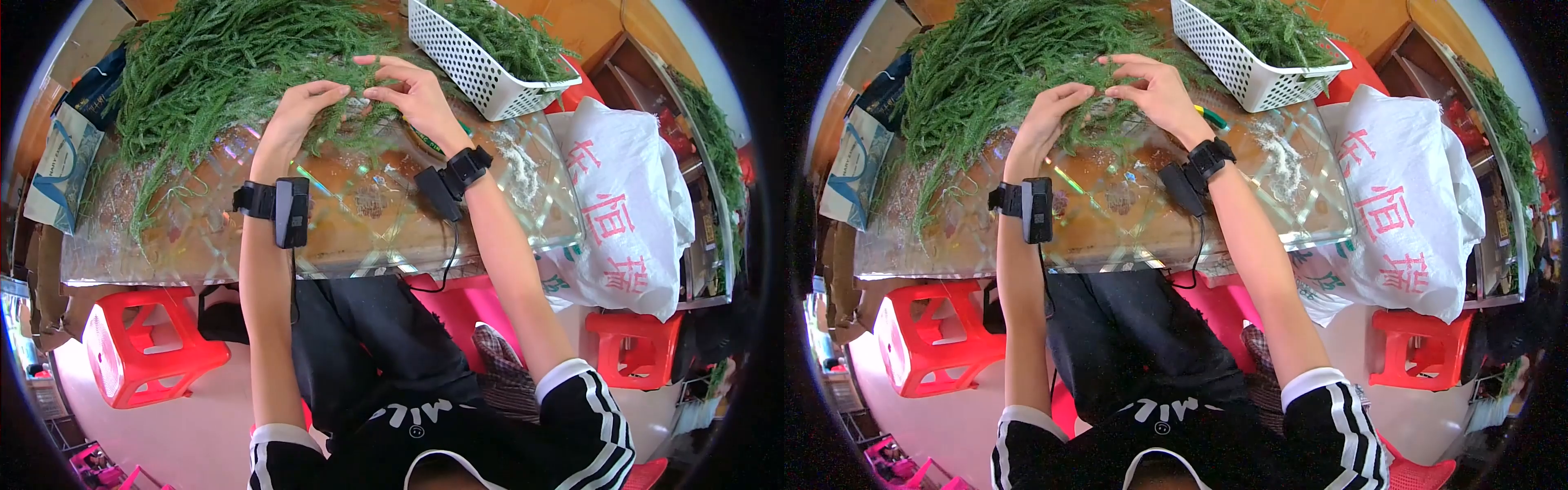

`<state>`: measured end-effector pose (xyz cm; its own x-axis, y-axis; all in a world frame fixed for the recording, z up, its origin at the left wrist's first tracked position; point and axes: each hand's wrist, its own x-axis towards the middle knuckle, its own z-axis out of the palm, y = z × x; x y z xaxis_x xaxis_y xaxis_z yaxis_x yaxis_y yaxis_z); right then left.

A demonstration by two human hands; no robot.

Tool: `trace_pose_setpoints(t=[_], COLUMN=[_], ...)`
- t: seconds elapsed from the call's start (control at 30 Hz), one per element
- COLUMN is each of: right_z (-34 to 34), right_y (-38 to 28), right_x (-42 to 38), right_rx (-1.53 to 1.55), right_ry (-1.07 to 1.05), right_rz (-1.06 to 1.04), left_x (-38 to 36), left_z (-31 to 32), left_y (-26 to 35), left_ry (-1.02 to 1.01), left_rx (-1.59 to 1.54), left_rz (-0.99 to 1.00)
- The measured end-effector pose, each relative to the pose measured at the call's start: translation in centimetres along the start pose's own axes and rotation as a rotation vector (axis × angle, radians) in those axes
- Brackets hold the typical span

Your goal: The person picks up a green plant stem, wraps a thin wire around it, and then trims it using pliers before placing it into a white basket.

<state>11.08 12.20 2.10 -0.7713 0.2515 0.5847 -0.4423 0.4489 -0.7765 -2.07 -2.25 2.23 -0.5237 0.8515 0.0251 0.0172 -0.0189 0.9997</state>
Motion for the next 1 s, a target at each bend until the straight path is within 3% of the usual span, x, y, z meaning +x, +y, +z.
trace_pose_setpoints(t=[0.2,0.3,0.33,0.43,0.57,0.73,0.8,0.93,1.0], right_z=[-0.2,-0.3,-0.2,-0.1,0.0,0.0,-0.2,-0.6,-0.9], right_y=[0.6,0.5,0.6,1.0,1.3,1.1,0.8,2.3,2.1], right_x=[-0.1,-0.1,-0.2,-0.1,-0.2,-0.2,-0.3,0.0,-0.1], right_rx=[-0.248,-0.407,-0.415,-0.431,-0.4,-0.289,-0.243,-0.14,-0.151], right_ry=[0.116,0.208,0.253,0.351,0.432,0.463,0.473,0.582,0.538], right_rz=[0.07,-0.001,0.003,0.011,0.031,0.078,0.171,0.097,0.135], left_x=[-0.2,0.5,0.4,-0.4,-1.6,-0.9,-1.1,-1.4,-1.3], left_z=[0.9,1.6,1.9,2.7,4.2,3.8,3.5,3.9,4.0], left_y=[0.2,-0.5,-0.3,0.0,0.2,0.3,0.5,0.9,1.1], left_ry=[0.075,0.286,0.28,0.454,0.359,0.39,0.354,0.26,0.221], left_rx=[0.157,0.37,0.371,0.941,1.139,1.145,1.136,1.057,1.02], left_rz=[0.018,0.418,0.419,0.752,0.79,0.889,0.88,0.925,0.95])
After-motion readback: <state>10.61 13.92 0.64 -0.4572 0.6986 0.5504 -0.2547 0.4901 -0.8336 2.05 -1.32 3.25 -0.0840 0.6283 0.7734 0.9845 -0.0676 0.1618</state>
